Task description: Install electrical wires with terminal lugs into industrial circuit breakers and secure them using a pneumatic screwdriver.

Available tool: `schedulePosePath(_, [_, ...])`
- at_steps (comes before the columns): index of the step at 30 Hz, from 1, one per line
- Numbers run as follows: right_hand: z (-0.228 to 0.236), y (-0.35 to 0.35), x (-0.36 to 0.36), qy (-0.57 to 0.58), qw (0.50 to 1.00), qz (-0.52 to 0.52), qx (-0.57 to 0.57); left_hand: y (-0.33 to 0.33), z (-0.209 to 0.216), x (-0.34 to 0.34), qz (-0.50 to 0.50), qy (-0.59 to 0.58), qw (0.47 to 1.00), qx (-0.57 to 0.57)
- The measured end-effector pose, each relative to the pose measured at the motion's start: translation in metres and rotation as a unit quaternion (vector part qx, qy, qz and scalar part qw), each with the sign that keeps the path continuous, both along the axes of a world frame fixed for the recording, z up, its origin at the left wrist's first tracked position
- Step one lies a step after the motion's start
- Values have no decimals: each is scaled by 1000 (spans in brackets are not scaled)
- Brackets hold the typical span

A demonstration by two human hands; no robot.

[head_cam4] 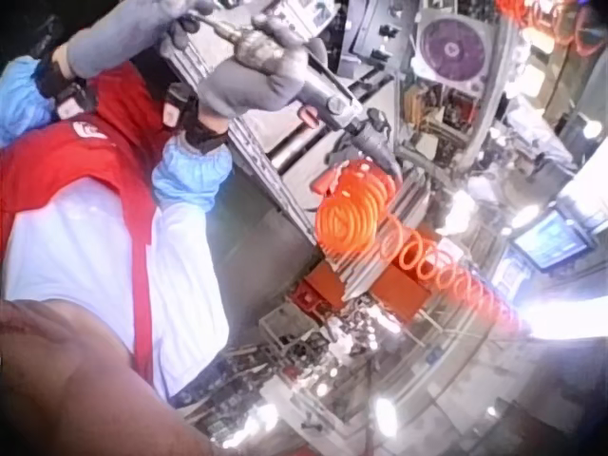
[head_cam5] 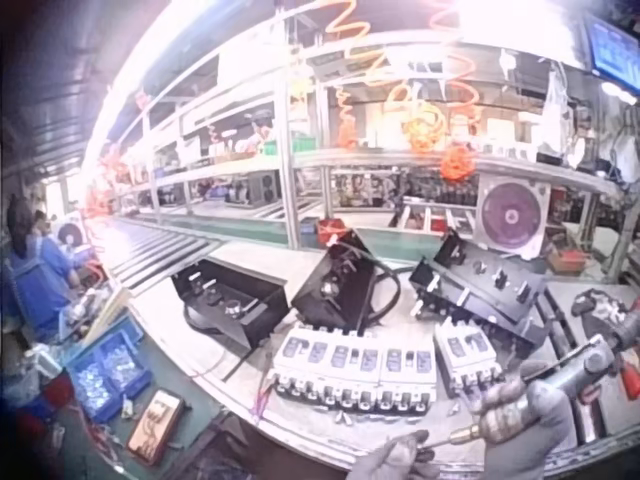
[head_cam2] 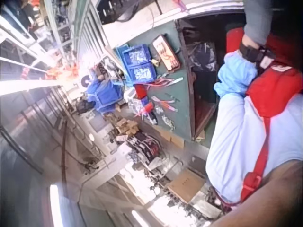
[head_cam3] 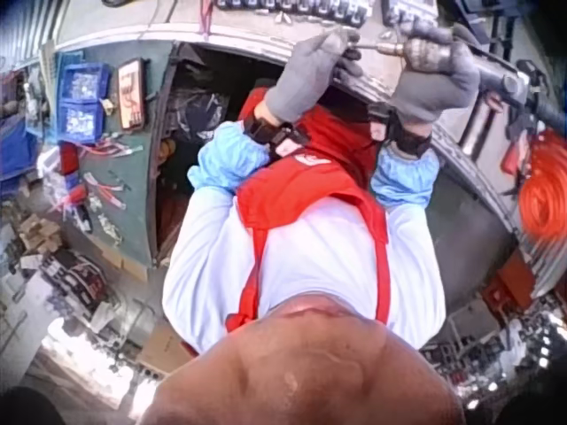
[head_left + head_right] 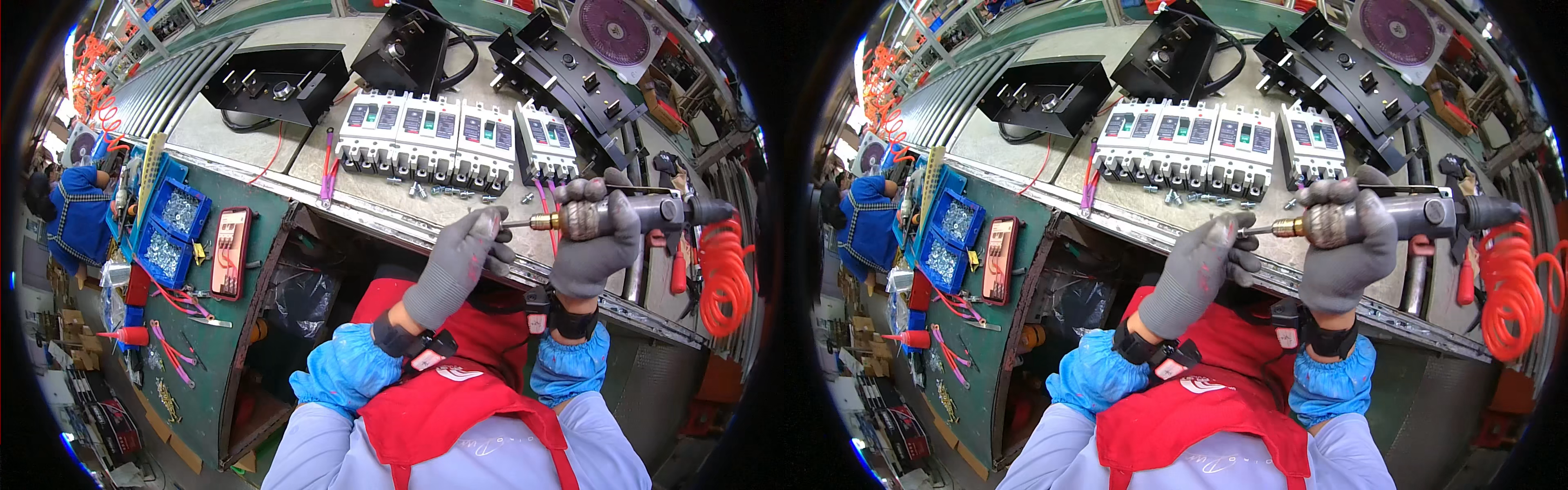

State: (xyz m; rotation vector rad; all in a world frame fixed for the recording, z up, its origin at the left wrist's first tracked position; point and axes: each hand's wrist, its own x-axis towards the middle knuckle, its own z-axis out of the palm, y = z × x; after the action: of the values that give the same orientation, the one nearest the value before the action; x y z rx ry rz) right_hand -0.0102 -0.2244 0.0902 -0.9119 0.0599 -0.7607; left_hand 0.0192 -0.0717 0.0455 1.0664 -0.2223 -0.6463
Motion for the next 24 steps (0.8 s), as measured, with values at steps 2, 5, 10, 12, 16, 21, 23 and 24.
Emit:
schedulePosePath(2, [-3,-15,5,-33,995,-32,89,3,4,12,-33,-21,999,1])
schedulePosePath(5, [-10,-33,8,-38,985,-17,169,-1,14,20,-107,26,989,-97])
schedulePosePath(10, [-25,-53,3,-67,963,6,261,-12,18,14,-106,79,986,-100])
schedulePosePath(12, [-27,-60,1,-55,958,-14,282,-4,9,23,-76,91,992,-53])
schedulePosePath(16, [-24,-65,1,-22,973,-48,224,63,-16,75,284,-275,853,339])
schedulePosePath(21, [-18,-62,0,-25,975,-52,216,135,-42,170,330,-324,681,568])
schedulePosePath(23, [-18,-60,2,-23,975,-41,216,140,-51,194,248,-297,632,672])
schedulePosePath(24, [-17,-59,2,-32,977,-32,211,140,-54,202,257,-304,628,669])
